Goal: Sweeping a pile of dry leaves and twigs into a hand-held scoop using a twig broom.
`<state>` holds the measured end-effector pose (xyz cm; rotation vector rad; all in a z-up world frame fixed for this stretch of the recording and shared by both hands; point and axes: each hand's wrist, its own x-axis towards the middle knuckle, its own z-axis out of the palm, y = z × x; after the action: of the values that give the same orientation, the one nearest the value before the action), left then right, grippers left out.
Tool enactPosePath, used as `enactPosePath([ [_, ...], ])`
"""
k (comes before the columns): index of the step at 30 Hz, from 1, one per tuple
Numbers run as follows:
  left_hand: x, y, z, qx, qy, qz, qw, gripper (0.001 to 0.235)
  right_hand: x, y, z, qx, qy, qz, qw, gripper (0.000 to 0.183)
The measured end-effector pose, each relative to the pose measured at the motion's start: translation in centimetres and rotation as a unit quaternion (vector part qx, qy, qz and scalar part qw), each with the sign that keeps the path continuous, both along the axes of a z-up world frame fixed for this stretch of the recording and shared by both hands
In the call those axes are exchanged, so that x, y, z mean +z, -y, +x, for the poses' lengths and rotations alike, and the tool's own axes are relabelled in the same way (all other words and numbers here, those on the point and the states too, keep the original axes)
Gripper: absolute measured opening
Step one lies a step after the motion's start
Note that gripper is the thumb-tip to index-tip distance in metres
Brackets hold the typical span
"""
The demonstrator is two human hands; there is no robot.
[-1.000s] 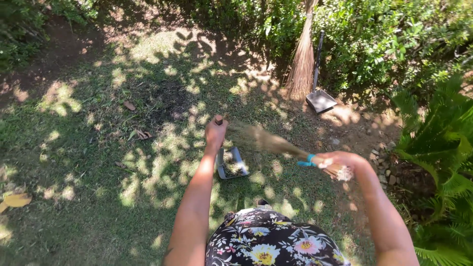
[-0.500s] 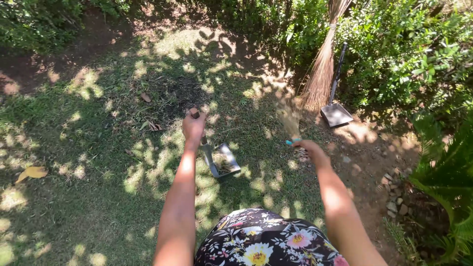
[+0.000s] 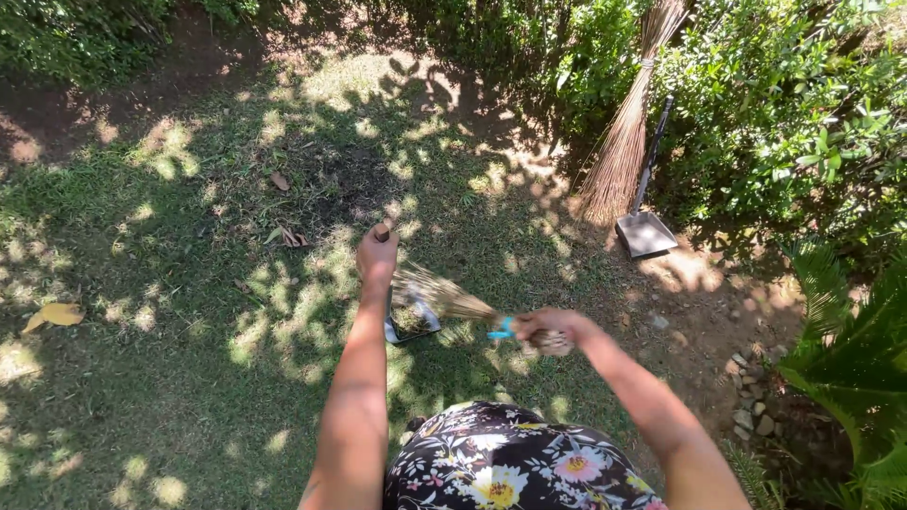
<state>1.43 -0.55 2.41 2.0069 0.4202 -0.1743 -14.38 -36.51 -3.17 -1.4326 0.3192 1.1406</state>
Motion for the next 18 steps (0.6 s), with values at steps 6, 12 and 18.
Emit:
enactPosePath([
  [6,-2.4,0.3,1.5,0.015,0.012,0.021,1.0,0.019,12.8,6.4,-1.0,-0.023,0.038,-0.082,0.996,0.083],
  [12,-4.6,-0.4,1.7,0.054,0.055,0.058,0.995,0.026,5.7,13.1,5.5,-0.099,0.134,-0.113,0.98,0.07],
  [18,-3.3,-0.7,0.3,0.078,0.054,0.034,0.995,0.025,-11.3,13.5,13.2,-0.187,0.057,-0.108,0.975,0.042],
])
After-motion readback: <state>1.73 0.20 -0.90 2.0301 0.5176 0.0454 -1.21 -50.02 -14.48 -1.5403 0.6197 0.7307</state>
